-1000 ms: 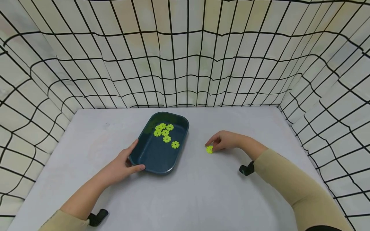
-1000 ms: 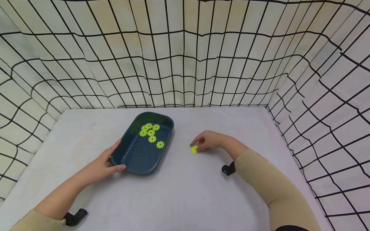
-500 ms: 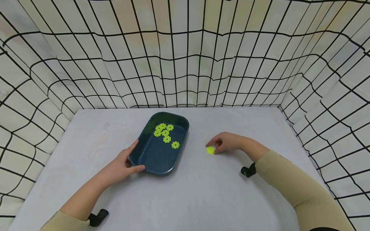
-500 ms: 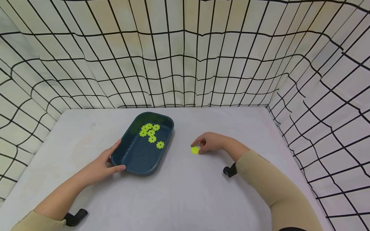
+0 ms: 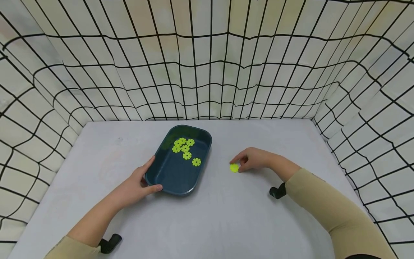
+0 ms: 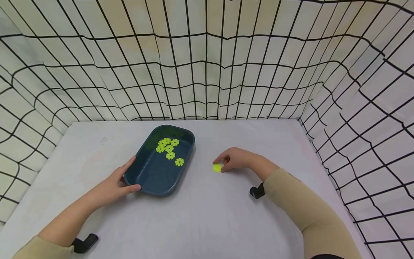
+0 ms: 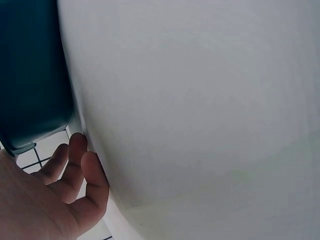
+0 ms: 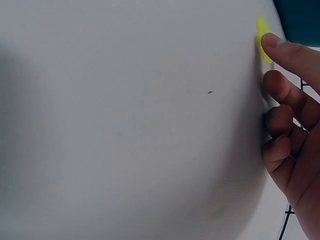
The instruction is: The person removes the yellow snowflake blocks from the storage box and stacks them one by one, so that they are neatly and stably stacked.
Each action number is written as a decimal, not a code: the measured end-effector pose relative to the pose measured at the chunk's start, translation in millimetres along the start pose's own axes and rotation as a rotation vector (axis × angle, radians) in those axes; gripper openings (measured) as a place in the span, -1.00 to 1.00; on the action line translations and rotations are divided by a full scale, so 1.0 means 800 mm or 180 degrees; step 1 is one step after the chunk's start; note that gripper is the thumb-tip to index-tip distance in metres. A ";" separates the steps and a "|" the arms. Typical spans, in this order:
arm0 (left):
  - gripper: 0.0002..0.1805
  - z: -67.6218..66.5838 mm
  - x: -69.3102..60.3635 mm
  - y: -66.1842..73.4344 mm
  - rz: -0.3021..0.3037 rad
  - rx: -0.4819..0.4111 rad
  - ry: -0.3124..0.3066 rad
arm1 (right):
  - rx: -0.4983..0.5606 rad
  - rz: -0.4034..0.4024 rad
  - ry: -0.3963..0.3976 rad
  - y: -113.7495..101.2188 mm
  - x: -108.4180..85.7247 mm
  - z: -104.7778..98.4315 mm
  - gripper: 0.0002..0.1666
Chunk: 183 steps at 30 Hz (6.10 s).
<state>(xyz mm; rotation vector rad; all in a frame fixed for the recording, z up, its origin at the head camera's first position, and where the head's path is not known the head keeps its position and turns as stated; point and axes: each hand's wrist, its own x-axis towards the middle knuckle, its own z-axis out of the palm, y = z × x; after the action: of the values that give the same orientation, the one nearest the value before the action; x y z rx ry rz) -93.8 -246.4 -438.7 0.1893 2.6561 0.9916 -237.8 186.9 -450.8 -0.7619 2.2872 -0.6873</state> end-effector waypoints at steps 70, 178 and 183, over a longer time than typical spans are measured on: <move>0.17 -0.002 -0.001 0.003 -0.0074 -0.0052 -0.0066 | -0.1426 -0.0473 -0.0718 -0.180 0.149 0.002 -0.75; 0.16 -0.001 -0.004 0.003 -0.0082 -0.0089 -0.0043 | -0.0954 -0.0456 -0.0717 -0.186 0.171 0.014 -0.81; 0.17 0.000 -0.002 0.002 -0.0086 -0.0082 -0.0050 | -0.0674 -0.0471 -0.0697 -0.185 0.169 0.008 -0.78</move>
<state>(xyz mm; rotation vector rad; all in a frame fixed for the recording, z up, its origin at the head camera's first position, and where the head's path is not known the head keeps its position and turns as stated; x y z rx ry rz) -92.0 -245.6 -437.0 0.1545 2.6232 1.0109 -269.4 -8.0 -414.3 -1.0601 2.1386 -0.4060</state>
